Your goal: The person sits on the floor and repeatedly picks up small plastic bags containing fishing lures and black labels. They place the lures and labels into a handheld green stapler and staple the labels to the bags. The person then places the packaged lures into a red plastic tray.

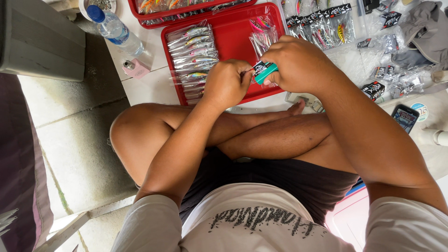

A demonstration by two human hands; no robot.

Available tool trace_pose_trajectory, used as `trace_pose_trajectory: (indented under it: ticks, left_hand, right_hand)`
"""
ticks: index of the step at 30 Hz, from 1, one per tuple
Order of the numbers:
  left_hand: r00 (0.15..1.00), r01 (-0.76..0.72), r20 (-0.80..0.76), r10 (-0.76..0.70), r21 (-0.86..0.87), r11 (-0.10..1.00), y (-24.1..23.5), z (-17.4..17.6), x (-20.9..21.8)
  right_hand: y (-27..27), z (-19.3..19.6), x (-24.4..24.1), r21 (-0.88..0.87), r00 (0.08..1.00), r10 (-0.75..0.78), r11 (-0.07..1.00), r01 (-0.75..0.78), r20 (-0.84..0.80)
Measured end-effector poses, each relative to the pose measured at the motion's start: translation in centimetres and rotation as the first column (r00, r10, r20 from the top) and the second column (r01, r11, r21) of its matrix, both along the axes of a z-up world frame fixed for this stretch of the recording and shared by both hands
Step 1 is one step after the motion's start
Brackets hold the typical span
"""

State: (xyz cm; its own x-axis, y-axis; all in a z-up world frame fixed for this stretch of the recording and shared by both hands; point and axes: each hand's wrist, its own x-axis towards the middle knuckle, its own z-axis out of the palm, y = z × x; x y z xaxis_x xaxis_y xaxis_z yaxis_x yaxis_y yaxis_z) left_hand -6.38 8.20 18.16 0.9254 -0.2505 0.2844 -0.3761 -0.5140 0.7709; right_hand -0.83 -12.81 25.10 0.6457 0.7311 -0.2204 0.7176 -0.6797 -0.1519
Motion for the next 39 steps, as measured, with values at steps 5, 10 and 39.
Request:
trace_pose_trajectory:
  ticks: [5,10,39]
  left_hand:
    - [1.000,-0.008,0.006,0.008,0.014,1.000,0.0,-0.3,0.0]
    - [1.000,-0.018,0.010,0.018,0.011,1.000,-0.1,-0.2,0.0]
    - [0.932,-0.025,-0.359,-0.047,-0.196,0.980,-1.8,-2.8,0.0]
  right_hand:
    - [-0.1,-0.1,0.1,0.001,1.000,0.023,1.000,-0.023,0.009]
    - [-0.2,-0.1,0.2,0.012,1.000,0.006,1.000,-0.006,0.003]
    - [-1.1,-1.7,0.9,0.048,0.996,-0.020,0.999,0.024,-0.086]
